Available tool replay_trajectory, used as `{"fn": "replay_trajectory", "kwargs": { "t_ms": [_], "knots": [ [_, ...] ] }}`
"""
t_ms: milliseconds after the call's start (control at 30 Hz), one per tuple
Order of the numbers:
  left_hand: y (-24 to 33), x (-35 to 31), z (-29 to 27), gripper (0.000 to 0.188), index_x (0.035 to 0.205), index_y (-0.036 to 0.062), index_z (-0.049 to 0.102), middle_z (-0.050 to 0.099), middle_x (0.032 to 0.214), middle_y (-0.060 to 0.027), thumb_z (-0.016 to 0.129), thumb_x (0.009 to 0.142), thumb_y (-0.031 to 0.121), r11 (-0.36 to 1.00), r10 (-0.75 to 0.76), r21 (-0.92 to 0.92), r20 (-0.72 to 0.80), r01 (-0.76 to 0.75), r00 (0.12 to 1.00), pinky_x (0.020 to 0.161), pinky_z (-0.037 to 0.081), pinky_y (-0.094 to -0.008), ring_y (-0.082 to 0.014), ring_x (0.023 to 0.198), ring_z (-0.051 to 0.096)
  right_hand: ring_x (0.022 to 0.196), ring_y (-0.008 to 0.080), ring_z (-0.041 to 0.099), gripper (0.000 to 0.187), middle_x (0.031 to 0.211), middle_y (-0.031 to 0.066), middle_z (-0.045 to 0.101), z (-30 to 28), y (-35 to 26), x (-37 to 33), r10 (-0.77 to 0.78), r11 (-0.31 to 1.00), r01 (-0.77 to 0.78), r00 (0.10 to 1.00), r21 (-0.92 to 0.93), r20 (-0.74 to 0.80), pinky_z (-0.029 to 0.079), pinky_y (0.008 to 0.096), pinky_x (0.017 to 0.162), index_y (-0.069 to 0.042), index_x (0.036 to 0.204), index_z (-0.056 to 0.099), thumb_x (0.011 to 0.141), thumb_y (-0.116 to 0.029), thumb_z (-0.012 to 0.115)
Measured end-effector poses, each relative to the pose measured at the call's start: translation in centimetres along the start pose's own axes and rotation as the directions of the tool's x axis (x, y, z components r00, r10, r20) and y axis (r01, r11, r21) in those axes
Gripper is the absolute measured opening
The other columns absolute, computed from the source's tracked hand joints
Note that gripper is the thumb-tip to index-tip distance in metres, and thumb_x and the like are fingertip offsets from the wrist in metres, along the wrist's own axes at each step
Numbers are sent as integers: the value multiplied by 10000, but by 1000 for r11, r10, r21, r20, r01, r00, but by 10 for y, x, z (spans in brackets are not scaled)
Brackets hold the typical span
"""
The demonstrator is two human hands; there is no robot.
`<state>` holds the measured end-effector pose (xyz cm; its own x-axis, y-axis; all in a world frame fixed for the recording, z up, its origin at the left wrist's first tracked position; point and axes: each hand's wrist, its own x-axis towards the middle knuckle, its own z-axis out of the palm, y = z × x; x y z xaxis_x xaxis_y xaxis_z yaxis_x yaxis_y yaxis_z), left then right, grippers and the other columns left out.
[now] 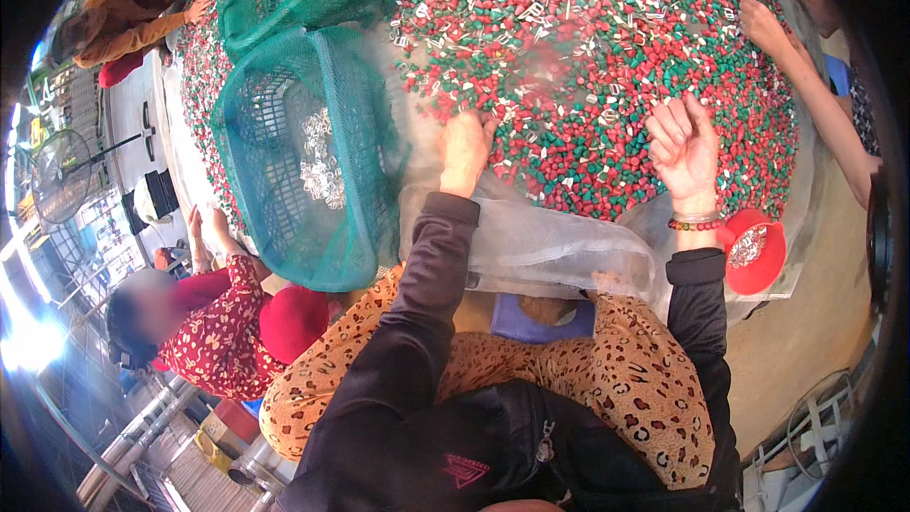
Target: The person sits at a table and sorts small red, green, and white plastic pieces by hand, placing selected white pieces into a green basket. Other workers are also sorting similar pieces nearby.
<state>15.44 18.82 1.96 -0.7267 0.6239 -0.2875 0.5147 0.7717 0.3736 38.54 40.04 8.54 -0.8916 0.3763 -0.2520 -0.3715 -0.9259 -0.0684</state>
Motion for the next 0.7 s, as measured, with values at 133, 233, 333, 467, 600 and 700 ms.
{"fn": "replay_trajectory", "kwargs": {
  "t_ms": [133,233,333,467,600,700],
  "knots": [
    [8,9,-4,311,742,47,695,659,738,-200,733,767,355,983,-59,179,77,44,995,656,508,-447,-369,759,658,440,85,194,517,502,-29,192,-4,9,-9,39,992,-40,999,118,10,156,237,373,-134,534,294,1018,-306,350],
    [10,14,-9,311,759,32,702,654,755,-219,728,774,341,995,-13,99,52,8,999,674,508,-444,-375,765,655,437,85,194,519,500,-26,192,-9,15,-13,88,983,-93,995,160,37,167,226,373,-134,538,293,1024,-312,324],
    [9,18,-15,272,769,11,695,663,724,-198,705,791,282,1000,18,4,81,-18,997,661,507,-408,-321,734,676,463,78,229,490,532,-22,235,-12,22,-14,163,969,-159,987,188,-6,182,220,372,-128,570,311,1020,-316,350],
    [8,17,-25,189,836,58,627,618,735,-3,617,813,246,793,-31,-572,308,211,951,535,403,-237,-112,620,527,520,65,330,406,664,22,394,-19,47,-18,326,940,-300,932,166,-160,248,166,381,-39,752,567,975,-364,469],
    [5,13,-43,116,825,47,494,463,788,-58,510,813,161,-253,204,-885,347,392,915,495,366,-247,-126,641,439,543,95,394,489,767,96,499,-29,72,-22,385,909,-377,923,175,-9,301,175,356,64,1143,574,986,-375,425],
    [-2,22,-60,135,824,40,500,454,794,-59,500,817,175,-434,425,-828,158,354,891,464,353,-228,-120,628,434,554,107,420,504,774,107,508,-32,69,-26,334,930,-337,942,146,40,326,175,349,79,1180,545,987,-370,420]
  ]
}}
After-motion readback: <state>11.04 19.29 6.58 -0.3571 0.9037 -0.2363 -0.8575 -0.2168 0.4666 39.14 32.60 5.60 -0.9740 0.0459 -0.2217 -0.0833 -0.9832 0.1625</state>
